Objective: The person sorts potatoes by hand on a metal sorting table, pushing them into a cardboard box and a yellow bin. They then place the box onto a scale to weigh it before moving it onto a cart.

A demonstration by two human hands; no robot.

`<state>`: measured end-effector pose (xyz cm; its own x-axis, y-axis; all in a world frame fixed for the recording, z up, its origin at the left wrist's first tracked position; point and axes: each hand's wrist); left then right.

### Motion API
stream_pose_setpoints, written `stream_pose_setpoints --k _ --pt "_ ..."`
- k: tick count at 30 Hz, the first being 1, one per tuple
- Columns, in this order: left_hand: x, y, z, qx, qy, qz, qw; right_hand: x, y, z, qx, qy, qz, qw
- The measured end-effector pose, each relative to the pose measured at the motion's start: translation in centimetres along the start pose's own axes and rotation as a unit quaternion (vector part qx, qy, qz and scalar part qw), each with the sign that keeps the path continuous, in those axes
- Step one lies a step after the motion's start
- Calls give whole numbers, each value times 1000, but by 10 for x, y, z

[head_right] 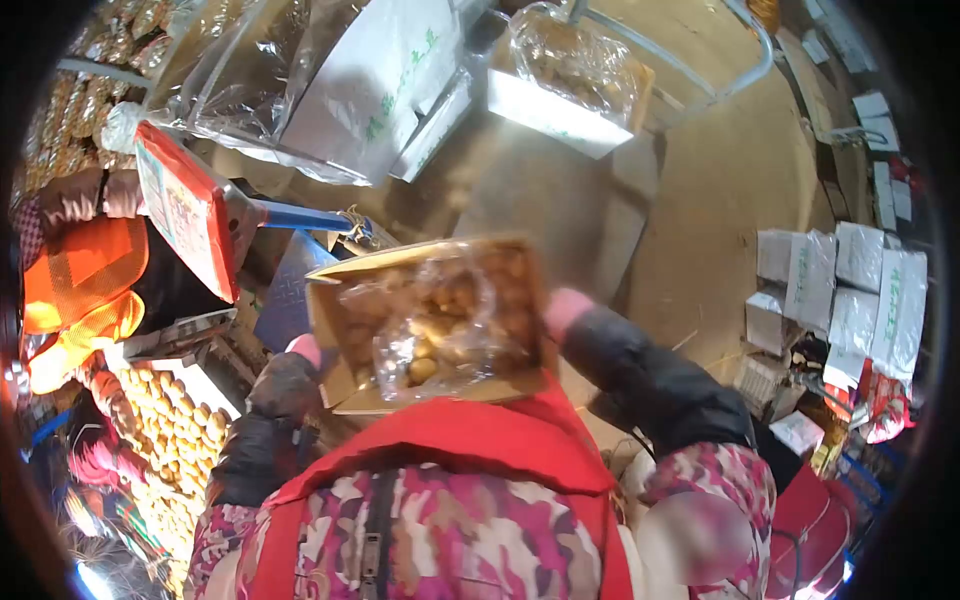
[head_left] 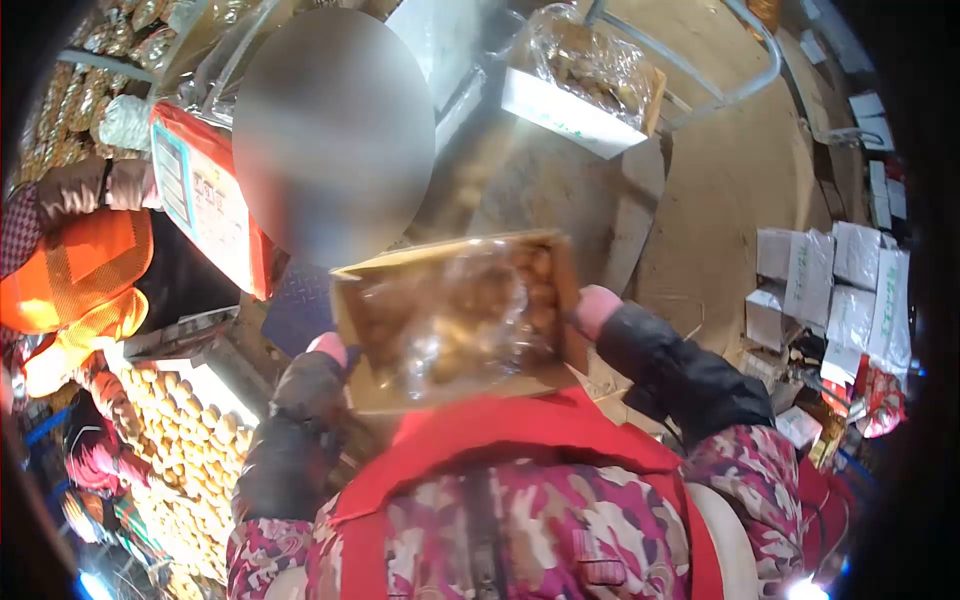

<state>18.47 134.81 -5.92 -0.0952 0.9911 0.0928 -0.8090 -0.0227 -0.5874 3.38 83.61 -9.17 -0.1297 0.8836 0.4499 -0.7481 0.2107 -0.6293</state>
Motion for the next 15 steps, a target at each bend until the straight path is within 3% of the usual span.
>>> stream_pose_setpoints --k 1,2,3,4,5,6,7,8,10,12,15 --pt "-28 2 7 2 11 4 1000 -26 7 25 8 -60 107 992" --pt "-59 3 15 4 14 5 1000 -21 -19 58 -71 6 -37 997" --pt "-97 -1 27 15 -1 -6 1000 -22 -23 85 -128 147 -235 952" --pt "-129 -6 35 26 -16 -16 999 -49 1 109 -133 117 -174 969" --pt "-162 -15 52 28 6 -9 1000 -48 -5 137 -175 172 -239 939" --pt "-193 -20 66 31 29 -2 999 -69 17 159 -190 185 -212 941" --pt "-216 -7 59 -6 42 -81 996 -91 38 178 -206 199 -185 940" --pt "-242 -12 61 23 86 -106 990 -94 40 195 -222 243 -208 921" --pt "-281 -3 54 18 85 -39 995 -104 49 226 -251 310 -236 886" --pt "-319 -13 64 13 119 -58 991 -116 61 251 -282 361 -246 854" --pt "-369 -19 62 -17 189 -89 978 -114 69 283 -255 422 -244 835"
Point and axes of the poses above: each hand's wrist, its own z-axis away from the middle knuckle, its own y-axis out of the palm, x = y × z, and after that the axes turned 13 degrees about -y, right-handed
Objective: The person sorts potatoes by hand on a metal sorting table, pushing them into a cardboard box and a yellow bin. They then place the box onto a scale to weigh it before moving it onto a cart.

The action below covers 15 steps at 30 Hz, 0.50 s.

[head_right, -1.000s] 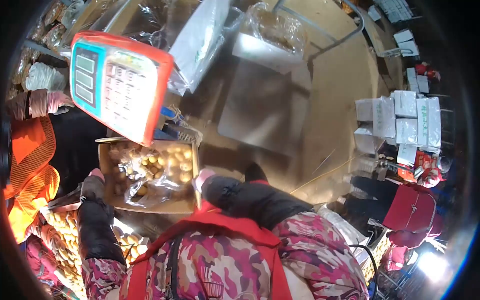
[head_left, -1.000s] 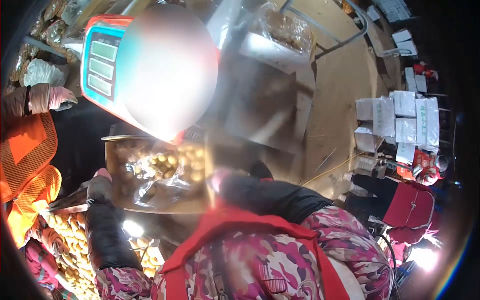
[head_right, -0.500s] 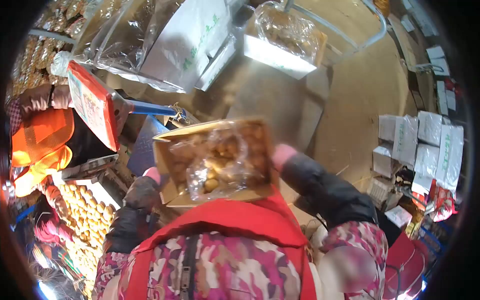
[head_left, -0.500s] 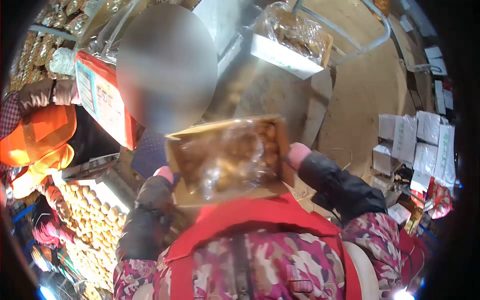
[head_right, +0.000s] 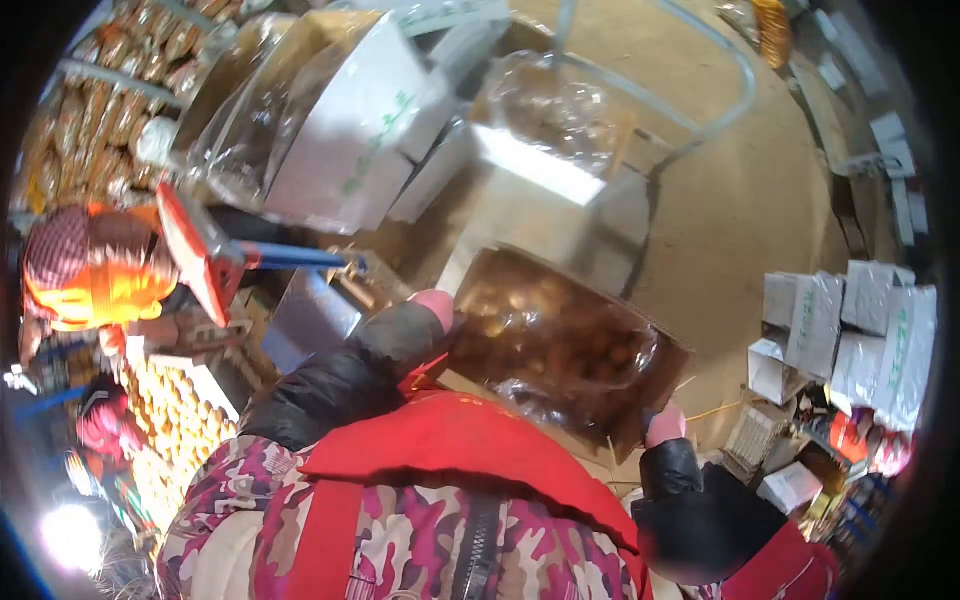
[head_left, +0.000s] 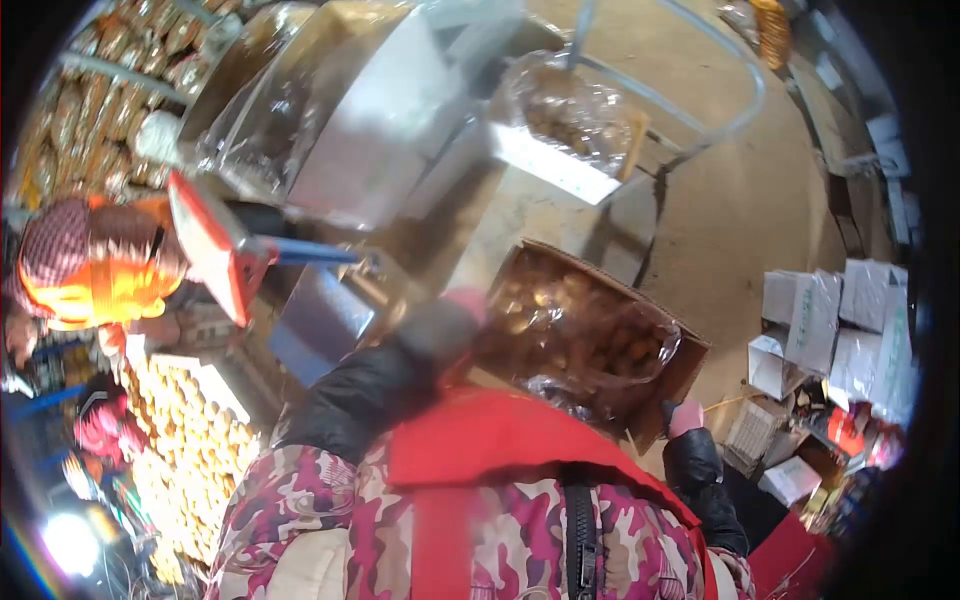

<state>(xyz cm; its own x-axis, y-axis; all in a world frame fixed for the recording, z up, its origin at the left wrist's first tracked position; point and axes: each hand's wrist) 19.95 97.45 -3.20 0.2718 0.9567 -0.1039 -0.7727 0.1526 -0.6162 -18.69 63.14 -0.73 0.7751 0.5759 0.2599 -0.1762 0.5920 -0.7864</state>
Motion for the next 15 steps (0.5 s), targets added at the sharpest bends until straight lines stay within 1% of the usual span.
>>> stream_pose_setpoints --k 1,2,3,4,5,6,7,8,9,11,12,13,14,15 --pt "-18 -18 8 5 4 11 1000 -18 9 5 -25 -15 -19 999" --pt "-33 -31 10 10 6 23 1000 -35 19 11 -35 4 -17 999" --pt "-43 -38 6 24 19 -5 1000 -44 27 17 -43 21 -17 999" --pt "-52 -44 1 14 33 -33 999 -49 34 20 -50 37 -17 998" --pt "-59 -50 -6 3 46 -63 997 -52 41 21 -15 79 -73 994" --pt "-69 -55 -14 -7 60 -91 994 -74 68 20 -38 105 -160 981" --pt "-75 -58 -24 -9 54 -107 993 -119 114 16 -61 128 -245 959" --pt "-80 -61 -38 -11 49 -121 991 -94 96 20 -64 111 -207 970" --pt "-82 -63 -56 -13 46 -134 990 -53 67 25 -67 94 -168 979" --pt "-78 -60 -100 -11 37 -156 987 -39 57 10 -63 120 -107 985" --pt "-73 -58 -125 -8 31 -166 986 -22 47 3 -58 133 -75 987" --pt "-72 -56 -156 -36 41 -186 981 -4 29 -7 -12 127 -98 987" --pt "-79 -81 -155 -30 65 -184 980 6 15 -17 -32 132 -153 979" --pt "-90 -121 -141 -25 91 -180 979 17 2 -29 -55 137 -207 967"
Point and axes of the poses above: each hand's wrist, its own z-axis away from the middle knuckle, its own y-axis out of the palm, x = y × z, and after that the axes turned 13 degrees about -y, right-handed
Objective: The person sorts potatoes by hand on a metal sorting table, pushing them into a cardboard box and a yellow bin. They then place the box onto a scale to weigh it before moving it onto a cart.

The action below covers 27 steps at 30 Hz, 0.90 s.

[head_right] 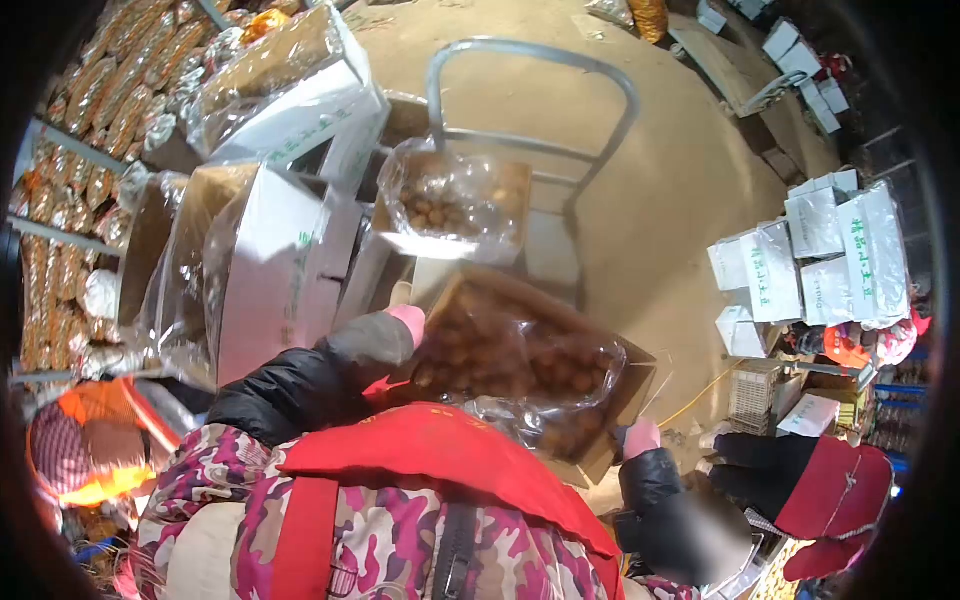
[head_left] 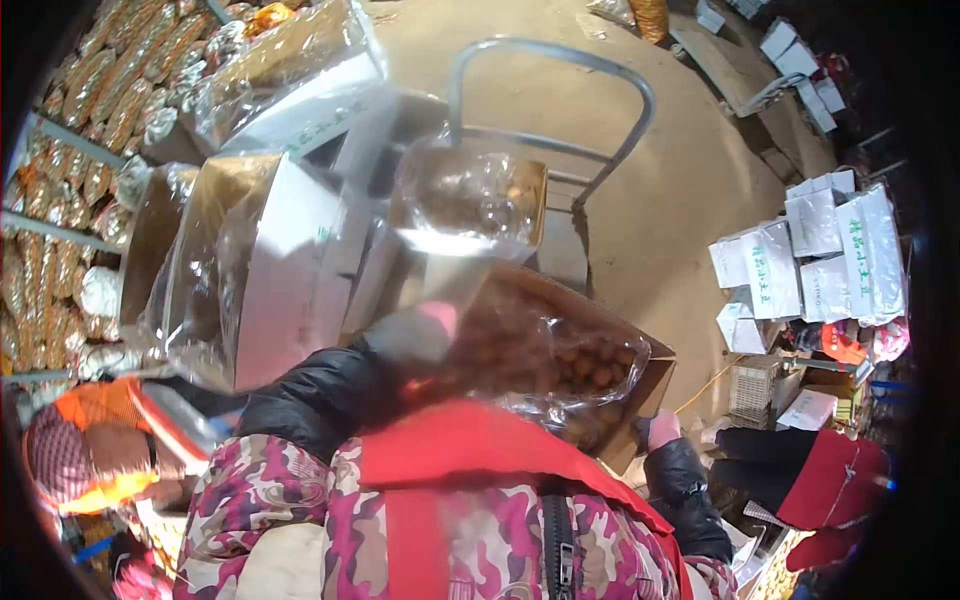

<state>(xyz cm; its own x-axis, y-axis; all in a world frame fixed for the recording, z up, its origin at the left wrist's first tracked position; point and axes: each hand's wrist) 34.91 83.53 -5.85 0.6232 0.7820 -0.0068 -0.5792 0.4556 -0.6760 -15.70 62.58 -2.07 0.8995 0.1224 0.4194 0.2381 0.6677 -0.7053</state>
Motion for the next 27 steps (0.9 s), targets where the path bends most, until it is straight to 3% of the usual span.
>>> stream_pose_setpoints --k 1,2,3,5,6,9,10,14,16,18,20,22,23,24,25,26,27 --pt "4 -30 -3 0 26 5 1000 28 -11 -9 -17 3 -56 998" --pt "19 2 -77 -12 13 -24 1000 59 -20 -14 9 -21 -48 999" --pt "25 -18 -87 -8 32 -16 999 95 -30 -18 34 -45 -40 998" --pt "39 -81 -81 7 62 10 998 121 -40 -41 0 -17 -45 999" --pt "47 -111 -81 33 69 9 997 129 -46 -53 -30 -48 72 996" --pt "67 -189 -84 29 56 51 997 277 -86 -63 -5 -60 75 995" --pt "75 -231 -63 17 83 118 989 293 -93 -78 0 -63 36 997" --pt "104 -256 -102 -7 -3 112 994 342 -114 -129 3 -55 -113 992" --pt "116 -270 -112 -30 -37 149 988 372 -121 -156 3 -74 -110 991" --pt "123 -291 -117 -40 -63 165 984 422 -121 -169 8 -115 -40 992" --pt "129 -291 -130 -44 -86 149 984 455 -111 -185 2 -87 13 996" --pt "147 -264 -162 -79 -59 129 987 445 -91 -225 28 -192 72 978" --pt "159 -247 -184 -77 -80 120 987 466 -81 -228 26 -151 59 986" --pt "169 -232 -202 -72 -103 110 986 468 -73 -252 58 -211 240 946" --pt "172 -223 -210 -67 -127 100 985 471 -65 -266 44 -239 223 944" --pt "155 -252 -181 -31 -156 116 980 471 -58 -280 56 -184 112 975" --pt "154 -258 -177 -37 -150 113 982 461 -50 -295 71 -196 172 963"
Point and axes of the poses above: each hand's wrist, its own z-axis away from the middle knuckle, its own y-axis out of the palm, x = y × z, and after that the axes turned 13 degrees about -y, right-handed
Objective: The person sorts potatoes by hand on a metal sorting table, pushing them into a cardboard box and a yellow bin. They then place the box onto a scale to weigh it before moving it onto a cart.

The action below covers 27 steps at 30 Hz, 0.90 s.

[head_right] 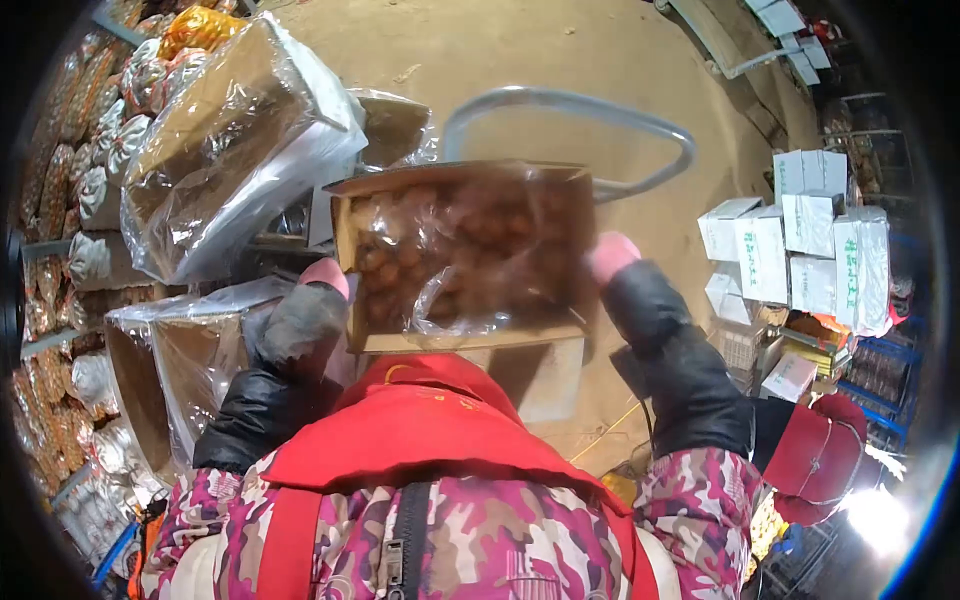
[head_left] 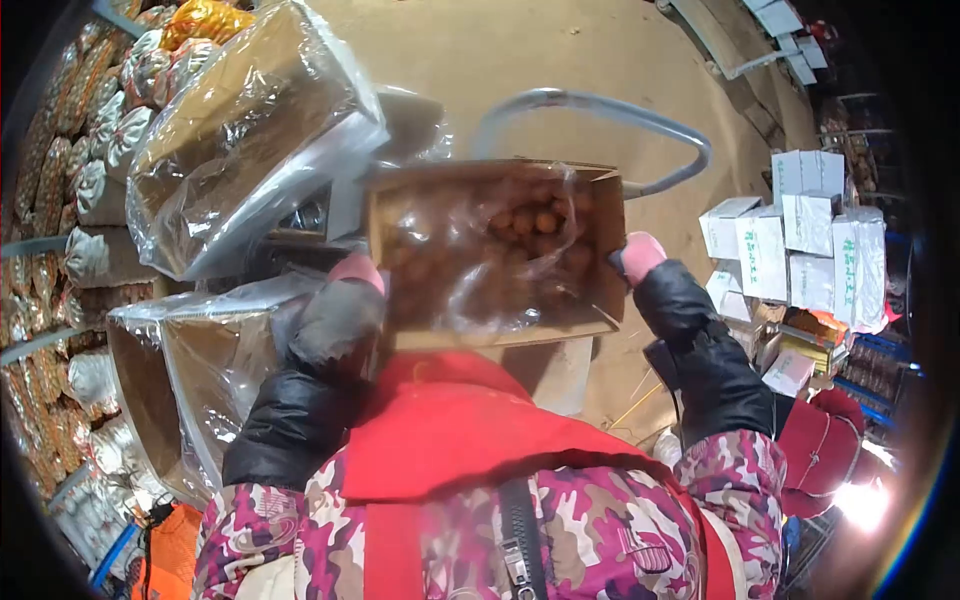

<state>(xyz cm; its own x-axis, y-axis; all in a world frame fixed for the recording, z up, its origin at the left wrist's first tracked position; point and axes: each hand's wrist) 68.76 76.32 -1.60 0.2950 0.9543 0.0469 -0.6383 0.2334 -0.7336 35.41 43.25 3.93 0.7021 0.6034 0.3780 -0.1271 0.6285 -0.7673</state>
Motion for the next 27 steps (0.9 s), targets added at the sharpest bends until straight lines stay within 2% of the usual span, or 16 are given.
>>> stream_pose_setpoints --k 3,4,5,8,9,12,14,17,20,21,24,25,27 --pt "-3 5 -4 -6 -4 -16 1000 -42 39 -28 58 2 107 993" --pt "-6 16 -14 -5 -19 -35 999 -34 41 -31 75 10 130 989" --pt "-6 29 -21 0 -33 -54 998 -30 39 -22 58 33 100 993" --pt "-23 6 8 26 -28 -49 998 -47 54 -21 67 44 115 990" --pt "-25 11 11 34 -20 -54 998 -68 64 -16 82 16 131 988" --pt "-30 21 21 54 -9 -44 998 -134 106 4 47 -1 98 994" --pt "-36 32 30 69 -4 -21 997 -103 90 27 -45 60 -2 997" --pt "-48 27 21 69 -21 5 997 -123 97 5 -60 3 -55 997" --pt "-52 30 -13 33 -22 14 999 -131 96 -39 22 12 68 997" --pt "-55 29 -21 19 -30 17 999 -119 92 -45 -1 30 64 997" --pt "-69 20 -51 3 -54 18 998 -145 108 -84 -57 58 56 995" --pt "-72 15 -59 32 -70 26 997 -134 99 -91 -58 75 40 995" --pt "-79 26 -78 8 -82 13 997 -119 86 -101 -67 101 23 992"
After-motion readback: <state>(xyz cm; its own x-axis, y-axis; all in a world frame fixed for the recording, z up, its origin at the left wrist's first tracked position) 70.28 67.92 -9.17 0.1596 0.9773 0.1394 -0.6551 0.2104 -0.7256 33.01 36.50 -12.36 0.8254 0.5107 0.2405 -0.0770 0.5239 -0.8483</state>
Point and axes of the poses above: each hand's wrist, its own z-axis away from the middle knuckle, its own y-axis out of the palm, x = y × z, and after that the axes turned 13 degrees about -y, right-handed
